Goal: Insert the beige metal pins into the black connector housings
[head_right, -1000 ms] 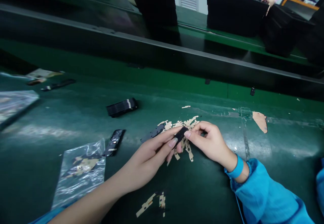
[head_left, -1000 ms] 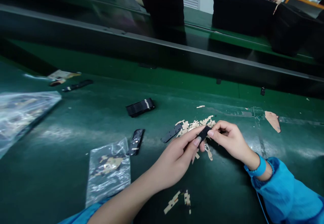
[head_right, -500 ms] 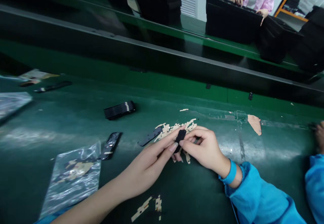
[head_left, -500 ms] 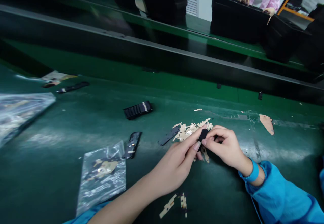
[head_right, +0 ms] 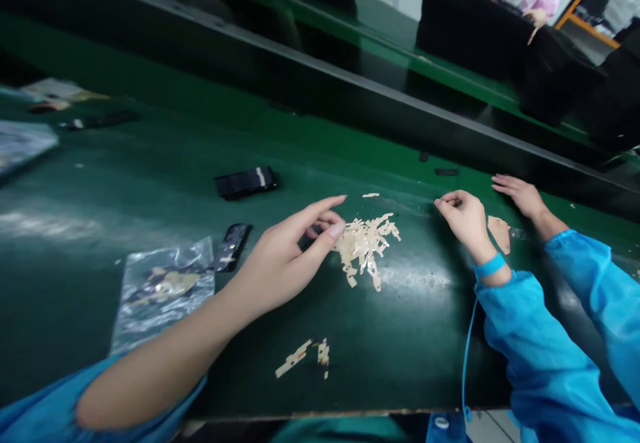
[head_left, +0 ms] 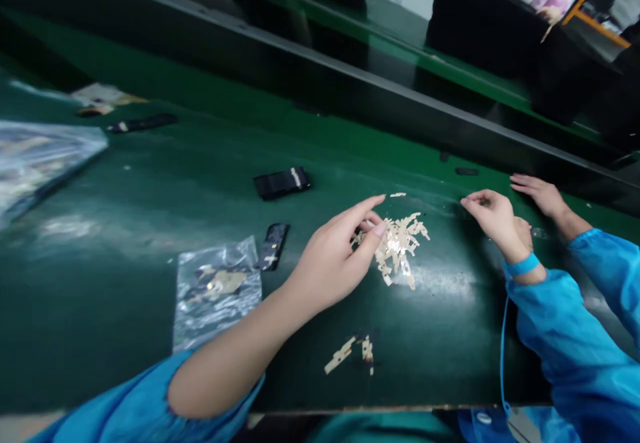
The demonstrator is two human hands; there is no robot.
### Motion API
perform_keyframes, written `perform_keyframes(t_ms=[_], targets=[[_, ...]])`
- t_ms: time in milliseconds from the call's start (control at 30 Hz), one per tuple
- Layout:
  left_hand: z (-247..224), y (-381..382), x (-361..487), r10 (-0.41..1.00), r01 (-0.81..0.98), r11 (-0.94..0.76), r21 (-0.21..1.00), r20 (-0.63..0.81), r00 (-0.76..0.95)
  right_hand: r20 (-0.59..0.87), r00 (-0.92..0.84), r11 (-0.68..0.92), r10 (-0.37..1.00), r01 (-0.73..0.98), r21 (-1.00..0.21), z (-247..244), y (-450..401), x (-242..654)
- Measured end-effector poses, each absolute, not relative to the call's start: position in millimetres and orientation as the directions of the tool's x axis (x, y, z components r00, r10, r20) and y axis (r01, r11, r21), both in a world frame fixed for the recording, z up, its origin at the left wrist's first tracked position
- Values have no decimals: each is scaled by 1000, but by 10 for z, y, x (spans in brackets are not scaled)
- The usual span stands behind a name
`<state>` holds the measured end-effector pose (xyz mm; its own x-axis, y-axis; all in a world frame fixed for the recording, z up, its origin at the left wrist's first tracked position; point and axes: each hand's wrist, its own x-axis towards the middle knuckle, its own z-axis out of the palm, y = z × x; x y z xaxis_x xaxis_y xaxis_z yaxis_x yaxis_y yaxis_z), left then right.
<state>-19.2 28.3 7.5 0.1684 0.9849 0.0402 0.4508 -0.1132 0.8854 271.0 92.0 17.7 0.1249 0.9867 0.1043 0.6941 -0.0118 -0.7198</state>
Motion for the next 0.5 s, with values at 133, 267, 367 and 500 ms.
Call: perform_keyframes(t_ms=[133, 267, 367, 500], targets=[[83, 283, -179, 978, 441, -194, 876, 137, 158, -20, -429, 282, 903, 628, -725, 68, 107, 2342], [56, 316, -167, 968, 495, -227, 838, 140, 207, -93, -643, 463, 761, 636, -617, -13, -436, 1969], [84, 295, -208, 938, 520, -263, 813, 90, 334, -111, -652, 475, 750, 648, -595, -88, -510, 1830], [131, 55, -362, 798, 485, -326, 812, -39, 602, -120, -619, 418, 776, 647, -637, -114, -440, 1806]])
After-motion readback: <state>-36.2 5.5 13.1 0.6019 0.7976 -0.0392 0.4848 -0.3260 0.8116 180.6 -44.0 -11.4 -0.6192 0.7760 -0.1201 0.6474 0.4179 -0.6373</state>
